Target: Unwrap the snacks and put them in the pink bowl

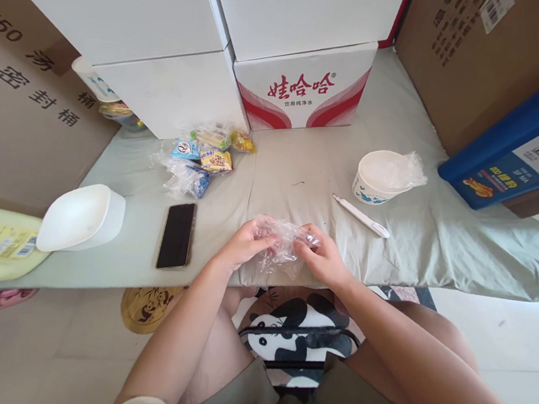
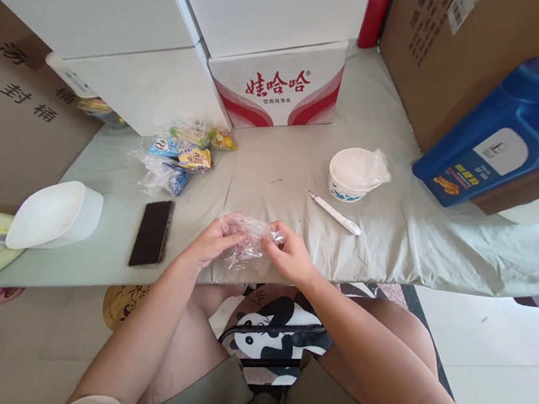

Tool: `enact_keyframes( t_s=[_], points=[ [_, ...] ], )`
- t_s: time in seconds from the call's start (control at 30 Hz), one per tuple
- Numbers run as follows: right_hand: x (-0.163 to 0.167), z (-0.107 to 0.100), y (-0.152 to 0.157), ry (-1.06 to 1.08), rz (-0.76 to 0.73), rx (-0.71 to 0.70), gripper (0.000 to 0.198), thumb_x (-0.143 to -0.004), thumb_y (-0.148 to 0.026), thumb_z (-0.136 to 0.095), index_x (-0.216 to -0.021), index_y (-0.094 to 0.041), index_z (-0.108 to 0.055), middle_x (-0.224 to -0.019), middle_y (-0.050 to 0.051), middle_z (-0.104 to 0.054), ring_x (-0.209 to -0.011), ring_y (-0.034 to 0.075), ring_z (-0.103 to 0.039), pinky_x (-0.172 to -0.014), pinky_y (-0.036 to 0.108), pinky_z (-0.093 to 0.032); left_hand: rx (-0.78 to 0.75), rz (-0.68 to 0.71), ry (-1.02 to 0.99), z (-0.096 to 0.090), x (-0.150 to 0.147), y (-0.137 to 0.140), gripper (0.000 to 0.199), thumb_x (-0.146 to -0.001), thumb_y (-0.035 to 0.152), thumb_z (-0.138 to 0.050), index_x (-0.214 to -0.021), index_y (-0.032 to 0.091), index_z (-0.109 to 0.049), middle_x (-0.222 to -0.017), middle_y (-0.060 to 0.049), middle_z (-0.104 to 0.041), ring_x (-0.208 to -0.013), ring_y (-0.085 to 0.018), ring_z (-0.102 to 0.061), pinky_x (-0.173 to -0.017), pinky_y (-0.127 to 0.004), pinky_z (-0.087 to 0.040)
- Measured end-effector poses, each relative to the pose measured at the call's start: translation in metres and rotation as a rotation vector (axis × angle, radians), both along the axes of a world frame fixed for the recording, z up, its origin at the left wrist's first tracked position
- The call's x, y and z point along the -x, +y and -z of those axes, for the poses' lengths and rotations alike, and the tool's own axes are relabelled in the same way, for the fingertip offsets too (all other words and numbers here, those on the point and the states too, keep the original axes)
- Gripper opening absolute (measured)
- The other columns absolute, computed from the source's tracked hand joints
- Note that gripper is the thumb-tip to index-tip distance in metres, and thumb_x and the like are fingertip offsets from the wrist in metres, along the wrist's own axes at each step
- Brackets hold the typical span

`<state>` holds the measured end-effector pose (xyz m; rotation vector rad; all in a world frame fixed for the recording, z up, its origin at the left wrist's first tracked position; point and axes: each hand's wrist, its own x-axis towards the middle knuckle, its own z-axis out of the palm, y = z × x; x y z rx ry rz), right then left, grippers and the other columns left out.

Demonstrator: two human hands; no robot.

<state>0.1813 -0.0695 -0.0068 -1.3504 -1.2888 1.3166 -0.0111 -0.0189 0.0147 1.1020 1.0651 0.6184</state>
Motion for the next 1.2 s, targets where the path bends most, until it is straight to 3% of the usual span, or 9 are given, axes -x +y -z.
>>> enact_keyframes(
  t_s=[0.27, 0.7, 1.2],
  points=[
    [-0.0006, -0.0019, 0.0002, -0.091, -0.021, -0.056, 0.02, -0.079, -0.04, -0.059, -0.085, -0.021, -0.057, -0.078, -0.001, -0.062, -0.074, 0.017, -0.058, -0.074, 0.03, -0.044, 0.01, 0.046, 0.014, -0.0034, 0.0003, -0.0009, 0.05, -0.065, 0.037, -0.085, -0.102, 0.018, -0.058, -0.074, 0.001, -0.07, -0.065, -0.016, -0.068, -0.066, -0.028, -0.052],
    [-0.0009, 0.0024, -0.0008, -0.088, -0.071, -0.057, 0.019, -0.082, -0.038, -0.056, -0.087, -0.019, -0.058, -0.077, -0.001, -0.063, -0.07, 0.015, -0.057, -0.067, 0.027, -0.043, 0.007, 0.093, 0.015, -0.0045, -0.0009, -0.0009, 0.049, -0.066, 0.041, -0.085, -0.099, 0.016, -0.059, -0.076, 0.0, -0.067, -0.066, -0.014, -0.065, -0.067, -0.029, -0.052],
    [-0.0002, -0.001, -0.0005, -0.104, -0.078, -0.055, 0.021, -0.082, -0.04, -0.054, -0.086, -0.019, -0.057, -0.074, -0.002, -0.061, -0.069, 0.014, -0.056, -0.068, 0.027, -0.043, -0.036, 0.017, 0.013, -0.0025, -0.0042, 0.0, 0.039, -0.064, 0.034, -0.083, -0.09, 0.016, -0.061, -0.071, 0.001, -0.066, -0.06, -0.012, -0.062, -0.062, -0.026, -0.051]
  ],
)
